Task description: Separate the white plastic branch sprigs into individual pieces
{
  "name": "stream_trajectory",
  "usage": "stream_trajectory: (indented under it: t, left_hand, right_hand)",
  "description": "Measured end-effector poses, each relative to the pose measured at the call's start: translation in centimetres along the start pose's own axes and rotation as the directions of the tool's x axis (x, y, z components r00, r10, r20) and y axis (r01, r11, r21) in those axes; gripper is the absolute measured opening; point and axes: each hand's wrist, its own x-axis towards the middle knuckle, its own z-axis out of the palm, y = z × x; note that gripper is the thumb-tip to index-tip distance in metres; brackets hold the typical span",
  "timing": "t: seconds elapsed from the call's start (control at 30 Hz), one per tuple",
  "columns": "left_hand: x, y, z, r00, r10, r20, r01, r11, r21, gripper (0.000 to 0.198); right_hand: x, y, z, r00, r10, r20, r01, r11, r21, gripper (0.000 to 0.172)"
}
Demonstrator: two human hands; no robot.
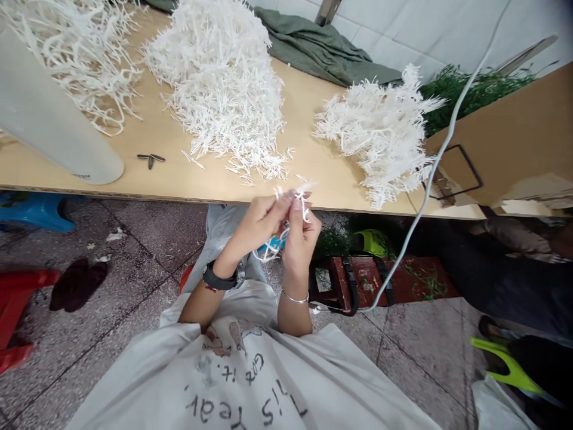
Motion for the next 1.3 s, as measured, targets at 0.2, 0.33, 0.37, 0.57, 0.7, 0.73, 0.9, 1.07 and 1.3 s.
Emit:
stream_trajectory:
  t: [0.2, 0.33, 0.37, 0.57, 0.7, 0.73, 0.9, 1.07, 1.3]
  left_hand:
    - [0.8, -0.4, 0.2, 0.993, -0.017, -0.113, 0.009, 0.998, -0.065, 0.062]
    - [1.9, -0.1, -1.8, 0.973, 0.028, -0.228, -0.048, 0.995, -0.082, 0.056]
    - [2.2, -0.2, -2.3, 0.969, 0.03, -0.247, -0.06, 0.991, -0.117, 0.048]
    - [5.3, -2.1, -4.4, 0.896, 0.267, -0.355, -0.112, 0.909, 0.403, 0.039]
    - [6.7, -2.5, -5.0, 0.791, 0.408, -0.455, -0.044, 0.78, 0.624, 0.034]
    - [6.7, -2.3, -4.9, 0.782, 0.42, -0.46, -0.046, 0.775, 0.63, 0.029]
    - [4.2, 0.3, -3.2, 0.956, 0.255, -0.144, -0.197, 0.924, 0.327, 0.047]
    - [1.9, 0.9, -1.5, 0.989, -0.125, 0.083, 0.132, 0.987, -0.087, 0.037]
    - [2.5, 0.1, 0.3, 0.975, -0.22, -0.019, 0.193, 0.889, -0.416, 0.042]
  right_hand:
    - [-1.1, -1.1, 0.5, 0.998, -0.019, 0.057, 0.009, 0.985, 0.175, 0.053]
    - [-1.0, -1.9, 0.4, 0.999, 0.002, 0.052, -0.026, 0.887, 0.46, 0.051]
    - [-0.9, -2.0, 0.3, 0.998, 0.025, 0.059, -0.049, 0.893, 0.448, 0.05]
    - [-0.5, -0.9, 0.1, 0.981, 0.135, 0.137, -0.173, 0.932, 0.318, 0.045]
    - [-0.2, -0.7, -0.1, 0.96, 0.193, 0.204, -0.248, 0.924, 0.291, 0.048]
    - [0.0, -0.7, -0.1, 0.958, 0.198, 0.21, -0.253, 0.926, 0.28, 0.048]
    - [0.3, -0.7, -0.6, 0.967, 0.137, 0.214, -0.178, 0.966, 0.188, 0.046]
    - [0.1, -0.6, -0.5, 0.954, 0.149, 0.261, -0.192, 0.97, 0.149, 0.045]
    - [-0.2, -0.5, 1.2, 0.975, 0.183, 0.125, -0.219, 0.878, 0.426, 0.046]
